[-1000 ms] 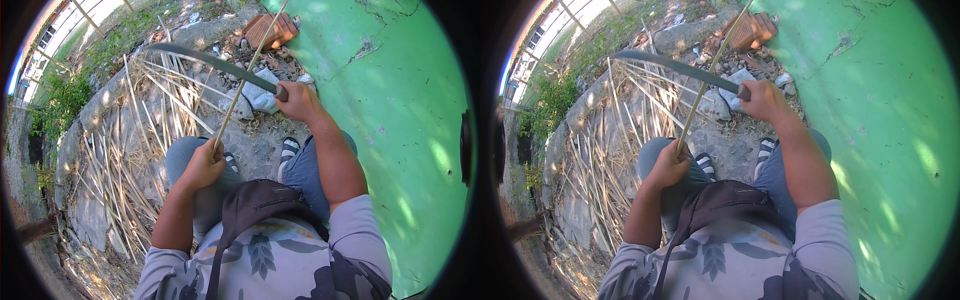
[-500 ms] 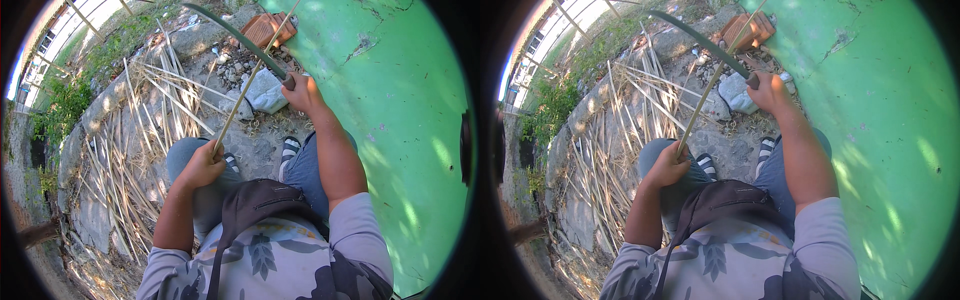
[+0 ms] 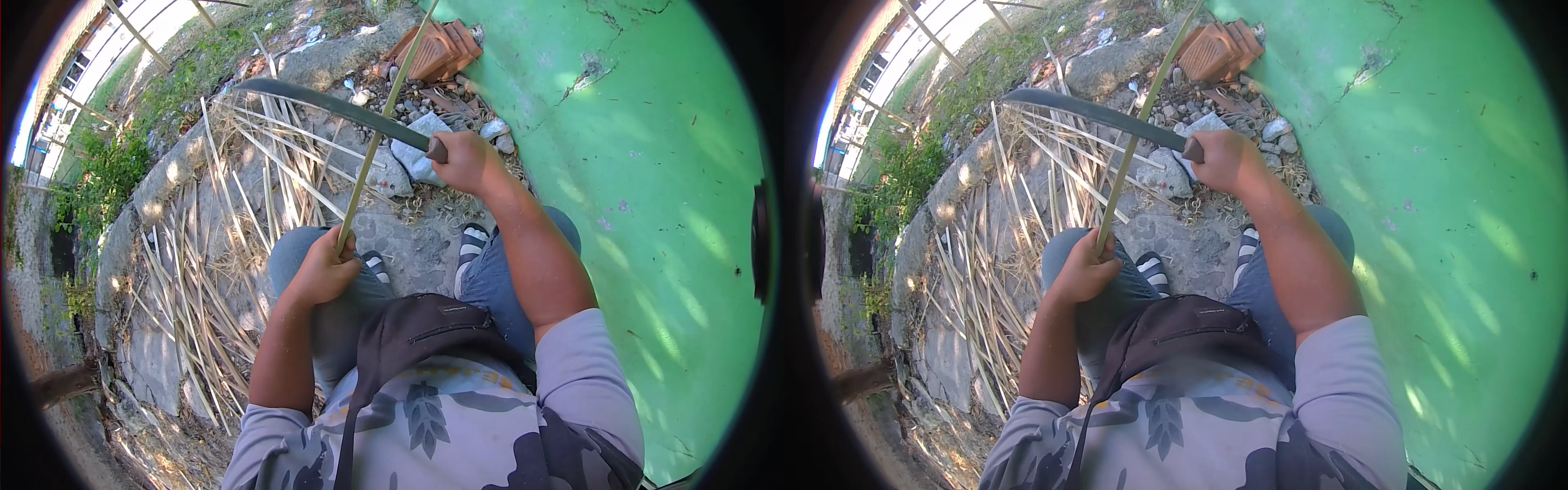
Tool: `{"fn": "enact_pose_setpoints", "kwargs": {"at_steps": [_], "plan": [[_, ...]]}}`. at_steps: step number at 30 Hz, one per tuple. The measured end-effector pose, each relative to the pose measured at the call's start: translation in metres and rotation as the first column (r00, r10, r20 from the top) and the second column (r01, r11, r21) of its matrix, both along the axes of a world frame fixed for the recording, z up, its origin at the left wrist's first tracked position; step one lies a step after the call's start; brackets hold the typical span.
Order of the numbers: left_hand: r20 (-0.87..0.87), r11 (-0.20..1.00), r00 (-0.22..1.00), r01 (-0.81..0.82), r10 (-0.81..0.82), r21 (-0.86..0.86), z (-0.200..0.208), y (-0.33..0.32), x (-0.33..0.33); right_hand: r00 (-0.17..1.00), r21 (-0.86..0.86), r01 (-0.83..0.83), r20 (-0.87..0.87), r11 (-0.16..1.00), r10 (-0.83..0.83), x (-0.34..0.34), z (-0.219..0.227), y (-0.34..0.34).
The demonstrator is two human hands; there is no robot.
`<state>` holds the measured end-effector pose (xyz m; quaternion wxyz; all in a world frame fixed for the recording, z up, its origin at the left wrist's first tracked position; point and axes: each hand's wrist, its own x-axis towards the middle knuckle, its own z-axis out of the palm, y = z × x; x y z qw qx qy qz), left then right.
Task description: The person scrapes and trims bamboo strips using a large knife.
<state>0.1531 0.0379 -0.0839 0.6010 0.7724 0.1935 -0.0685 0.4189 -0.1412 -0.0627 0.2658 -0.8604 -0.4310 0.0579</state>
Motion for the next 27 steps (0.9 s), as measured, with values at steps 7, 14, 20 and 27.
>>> {"fn": "enact_pose_setpoints", "kwargs": {"at_steps": [7,14,20,27], "plan": [[-0.025,0.999,1.0,0.014,-0.013,0.048,0.005,-0.002,-0.001,0.967,-0.213,-0.216,0.089,0.953,0.239,-0.025,0.008,0.011],[-0.06,0.986,0.995,0.093,-0.085,0.136,0.006,-0.005,0.006,0.999,0.037,-0.014,-0.048,0.999,0.015,0.008,-0.004,-0.003],[-0.033,0.975,0.992,0.122,-0.118,0.187,0.005,-0.007,0.004,0.94,-0.309,-0.312,0.035,0.899,0.339,-0.047,0.007,0.016],[-0.083,0.994,0.991,0.103,-0.101,0.026,0.008,0.0,0.007,0.979,-0.071,-0.01,-0.205,0.997,-0.005,-0.006,-0.011,0.01]]}}
